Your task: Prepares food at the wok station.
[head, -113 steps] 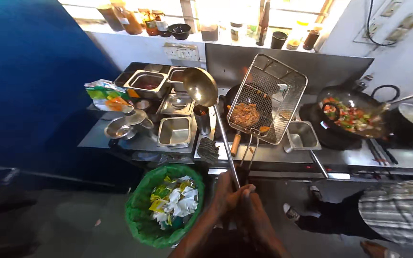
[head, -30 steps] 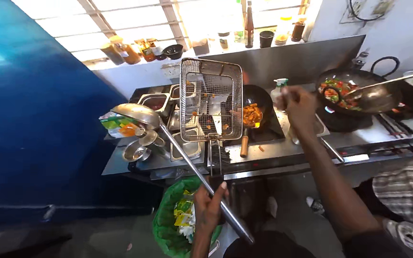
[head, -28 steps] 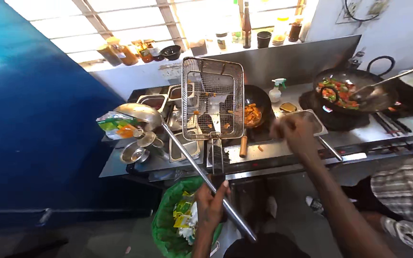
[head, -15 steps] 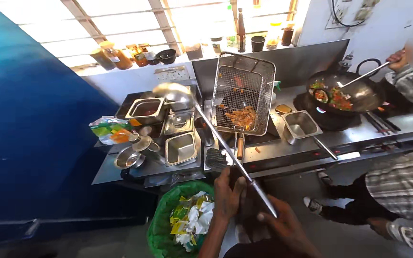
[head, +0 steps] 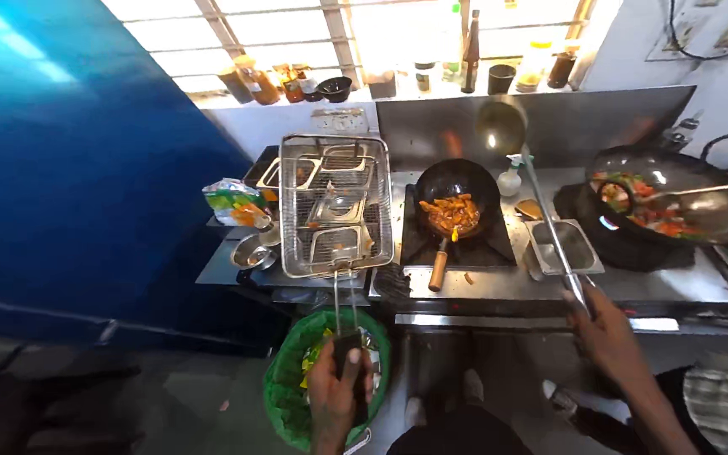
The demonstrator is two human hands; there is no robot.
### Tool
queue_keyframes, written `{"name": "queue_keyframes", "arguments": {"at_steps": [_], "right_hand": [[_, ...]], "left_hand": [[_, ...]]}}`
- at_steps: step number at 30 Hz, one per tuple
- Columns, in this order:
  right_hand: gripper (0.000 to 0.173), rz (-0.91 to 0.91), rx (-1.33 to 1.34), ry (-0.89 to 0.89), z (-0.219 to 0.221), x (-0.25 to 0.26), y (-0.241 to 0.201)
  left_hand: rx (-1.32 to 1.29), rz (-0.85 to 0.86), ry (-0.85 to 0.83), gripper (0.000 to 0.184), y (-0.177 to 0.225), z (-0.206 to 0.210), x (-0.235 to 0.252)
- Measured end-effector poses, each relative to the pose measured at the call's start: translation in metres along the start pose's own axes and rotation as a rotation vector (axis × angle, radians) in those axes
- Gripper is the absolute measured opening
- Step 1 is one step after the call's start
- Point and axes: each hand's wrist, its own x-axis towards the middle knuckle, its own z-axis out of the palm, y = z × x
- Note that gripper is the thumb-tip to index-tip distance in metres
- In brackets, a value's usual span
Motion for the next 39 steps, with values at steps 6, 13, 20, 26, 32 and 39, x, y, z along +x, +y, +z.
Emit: {"name": "queue_keyframes", "arguments": {"at_steps": [6,13,20,26,32,39], "right_hand": [[0.048,-0.161,-0.727,-0.115,-0.036,0.069,0.043],[0.054,-0.037,-0.853,-0.441,0.011,0.094,0.002],[0.057,-0.143,-0.841,-0.232,0.106,0.136,0.052],[0.065,0.000,-0.950,-0.276,0.081,0.104,0.003],[0.057,-0.070,-0.914,-0.374,0.057,0.129,-0.018],[0.069,-0.082,-1.021,-0.254,0.079,0.138,-0.013]], "left_hand": [[0.007,-0.031,0.172,0.056,0.006,-0.012,-0.023],[-0.064,-0.046,0.291,0.045,-0.001,0.002,-0.033],[-0.117,-0.028,0.351,0.044,-0.009,0.019,-0.034],[-0.114,-0.052,0.362,0.043,-0.013,0.023,-0.043],[-0.172,-0.058,0.374,0.043,-0.020,0.030,-0.037],[-0.145,-0.045,0.339,0.048,-0.015,0.020,-0.034]]}}
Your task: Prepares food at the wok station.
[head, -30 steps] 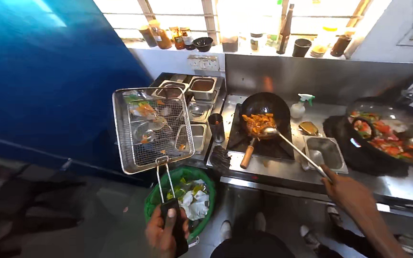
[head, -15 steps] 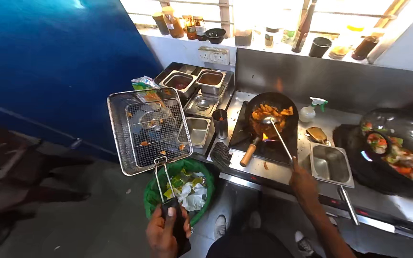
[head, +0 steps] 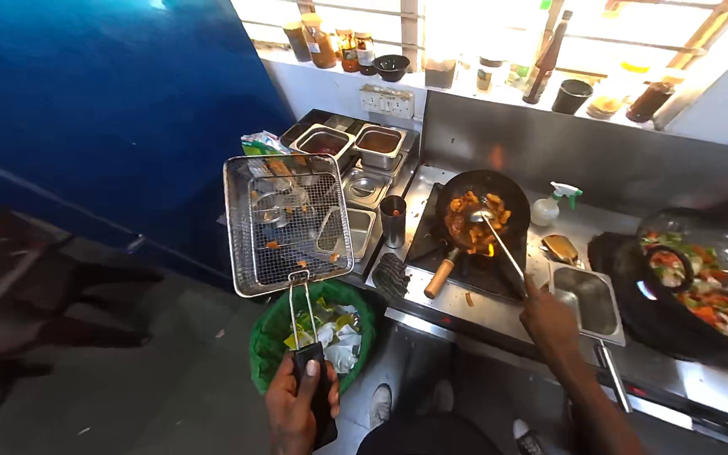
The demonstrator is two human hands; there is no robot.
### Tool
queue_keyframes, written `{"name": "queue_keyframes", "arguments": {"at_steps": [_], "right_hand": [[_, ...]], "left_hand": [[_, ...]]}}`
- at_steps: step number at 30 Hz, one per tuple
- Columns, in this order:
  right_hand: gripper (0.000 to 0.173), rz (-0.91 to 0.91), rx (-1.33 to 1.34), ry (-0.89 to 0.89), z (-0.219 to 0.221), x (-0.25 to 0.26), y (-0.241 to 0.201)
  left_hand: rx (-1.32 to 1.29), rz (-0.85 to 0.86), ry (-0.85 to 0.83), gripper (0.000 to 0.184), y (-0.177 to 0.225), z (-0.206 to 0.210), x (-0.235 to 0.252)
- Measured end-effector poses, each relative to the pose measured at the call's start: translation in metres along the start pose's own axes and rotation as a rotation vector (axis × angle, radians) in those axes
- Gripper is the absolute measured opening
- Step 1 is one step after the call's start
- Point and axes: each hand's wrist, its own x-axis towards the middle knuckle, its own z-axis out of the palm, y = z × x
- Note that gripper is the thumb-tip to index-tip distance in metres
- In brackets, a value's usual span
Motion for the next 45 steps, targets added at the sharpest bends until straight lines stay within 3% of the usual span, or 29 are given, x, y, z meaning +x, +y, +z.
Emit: {"name": "queue_keyframes", "arguments": {"at_steps": [4,10,16,22,26,30,32,35,39,41,45], "right_hand": [[0.065,-0.009,-0.015,-0.110,-0.034,-0.024,-0.022],[0.067,-0.001,0.008,0.061,-0.005,0.034,0.000],[0.058,-0.011,-0.037,-0.069,-0.052,-0.019,-0.019],[0.058,-0.049,-0.006,0.045,-0.024,0.041,0.007],[0.046,-0.066,0.129,0.085,-0.053,-0.002,0.037],[0.050,-0.061,0.189,0.013,-0.083,-0.057,0.080],[0.049,-0.048,0.163,-0.073,-0.088,-0.067,0.078],[0.049,-0.036,0.137,-0.159,-0.074,-0.055,0.050],[0.057,0.012,0.130,-0.075,-0.004,-0.014,0.017],[0.060,0.035,0.141,-0.021,0.028,-0.019,0.008],[0.057,0.018,0.169,-0.014,0.031,-0.056,-0.015]], "left_hand": [[0.020,0.003,0.010,0.047,0.003,0.003,-0.001],[0.034,0.029,-0.004,0.052,0.007,-0.001,0.007],[0.042,0.013,0.003,0.054,0.008,0.000,0.002],[0.003,0.031,-0.049,0.049,0.007,-0.003,0.010],[0.003,0.024,-0.037,0.053,0.008,-0.009,0.005],[0.021,0.021,-0.021,0.054,0.006,-0.011,0.004],[0.032,0.020,-0.013,0.053,0.006,-0.012,0.007],[0.017,0.005,-0.008,0.053,0.006,-0.013,0.012],[-0.002,0.001,-0.019,0.053,0.006,-0.013,0.014],[-0.003,-0.003,-0.036,0.055,0.008,-0.013,0.012],[-0.034,-0.002,-0.059,0.053,0.009,-0.009,0.001]]}}
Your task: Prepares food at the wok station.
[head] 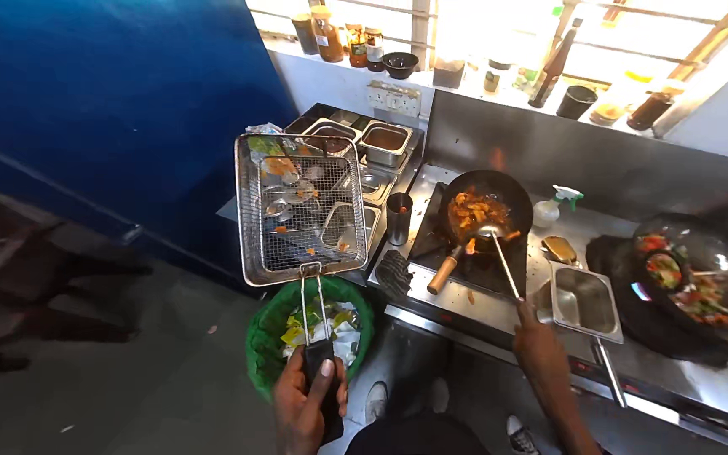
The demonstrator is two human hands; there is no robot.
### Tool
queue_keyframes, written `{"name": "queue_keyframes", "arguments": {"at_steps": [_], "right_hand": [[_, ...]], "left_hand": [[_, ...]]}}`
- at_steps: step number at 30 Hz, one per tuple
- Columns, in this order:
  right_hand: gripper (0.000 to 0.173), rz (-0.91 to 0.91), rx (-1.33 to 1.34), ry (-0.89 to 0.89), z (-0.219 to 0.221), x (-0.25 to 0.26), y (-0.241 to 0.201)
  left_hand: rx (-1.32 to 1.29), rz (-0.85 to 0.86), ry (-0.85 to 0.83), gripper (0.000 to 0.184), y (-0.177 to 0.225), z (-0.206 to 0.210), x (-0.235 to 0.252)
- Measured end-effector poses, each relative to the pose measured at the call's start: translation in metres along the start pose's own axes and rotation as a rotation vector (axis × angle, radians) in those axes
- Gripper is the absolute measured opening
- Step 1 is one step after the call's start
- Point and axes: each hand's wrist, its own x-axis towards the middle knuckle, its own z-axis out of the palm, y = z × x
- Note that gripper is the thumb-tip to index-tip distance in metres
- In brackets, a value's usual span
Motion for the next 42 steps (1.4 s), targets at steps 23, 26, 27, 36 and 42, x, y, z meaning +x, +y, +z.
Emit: {"name": "queue_keyframes", "arguments": {"at_steps": [23,26,27,36,42], "right_hand": [[0.059,0.107,0.078,0.005,0.028,-0.015,-0.062],[0.061,0.106,0.153,0.086,0.060,0.020,-0.036],[0.064,0.128,0.168,0.101,0.072,0.032,-0.027],[0.046,0.290,0.337,0.010,0.139,0.029,-0.002],[0.027,0.336,1.087,-0.266,0.157,0.044,-0.040]], "left_hand": [[-0.056,-0.066,-0.334,0.050,0.015,-0.021,0.003],[-0.061,-0.078,-0.359,0.050,0.015,-0.026,0.004],[-0.069,-0.086,-0.374,0.049,0.015,-0.028,0.007],[-0.047,-0.110,-0.421,0.044,0.017,-0.047,0.008],[-0.034,-0.141,-0.417,0.043,0.021,-0.053,0.010]]}}
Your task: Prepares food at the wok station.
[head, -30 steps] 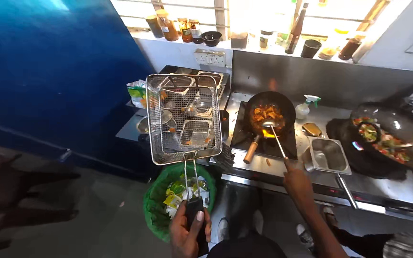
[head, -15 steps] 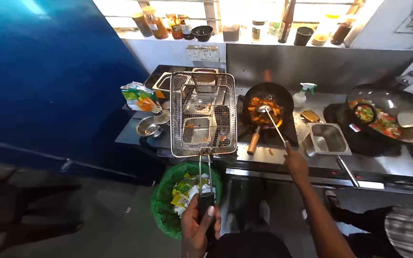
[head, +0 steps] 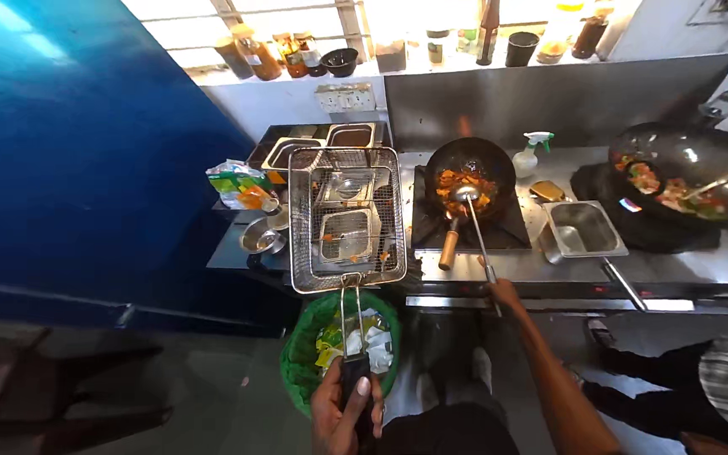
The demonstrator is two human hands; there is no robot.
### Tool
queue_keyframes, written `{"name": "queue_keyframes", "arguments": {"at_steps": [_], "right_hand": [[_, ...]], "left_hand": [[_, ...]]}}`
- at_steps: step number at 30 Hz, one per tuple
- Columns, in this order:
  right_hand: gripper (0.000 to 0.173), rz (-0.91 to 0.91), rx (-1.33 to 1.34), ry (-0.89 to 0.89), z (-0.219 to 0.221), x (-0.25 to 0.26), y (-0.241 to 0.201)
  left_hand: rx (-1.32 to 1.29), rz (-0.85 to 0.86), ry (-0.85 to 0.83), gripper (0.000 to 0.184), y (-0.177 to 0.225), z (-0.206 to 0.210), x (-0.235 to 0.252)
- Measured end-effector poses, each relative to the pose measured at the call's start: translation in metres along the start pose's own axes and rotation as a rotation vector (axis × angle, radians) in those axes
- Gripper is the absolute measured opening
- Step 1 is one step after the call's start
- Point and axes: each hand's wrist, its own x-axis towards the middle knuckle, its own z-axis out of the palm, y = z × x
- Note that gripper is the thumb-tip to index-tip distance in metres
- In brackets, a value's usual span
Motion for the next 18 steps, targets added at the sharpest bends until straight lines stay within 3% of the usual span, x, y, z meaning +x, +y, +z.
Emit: {"name": "queue_keyframes", "arguments": {"at_steps": [5,8,10,12,18], "right_hand": [[0.029,-0.020,0.634,-0.149,0.055,0.005,-0.034],[0.033,-0.071,1.080,-0.344,0.070,0.007,-0.037],[0.037,-0.123,1.241,-0.443,0.077,0.008,-0.040],[0.039,-0.139,1.238,-0.430,0.083,0.010,-0.048],[0.035,-0.026,0.869,-0.213,0.069,-0.006,-0.084]], "left_hand": [[0.001,-0.009,0.018,0.042,0.004,-0.003,-0.003],[0.003,0.000,0.021,0.037,0.005,-0.006,-0.007],[0.011,0.013,0.036,0.036,0.005,-0.008,-0.010],[0.014,0.018,0.054,0.034,0.005,-0.010,-0.013],[-0.009,0.024,0.069,0.035,0.004,-0.020,-0.019]]}}
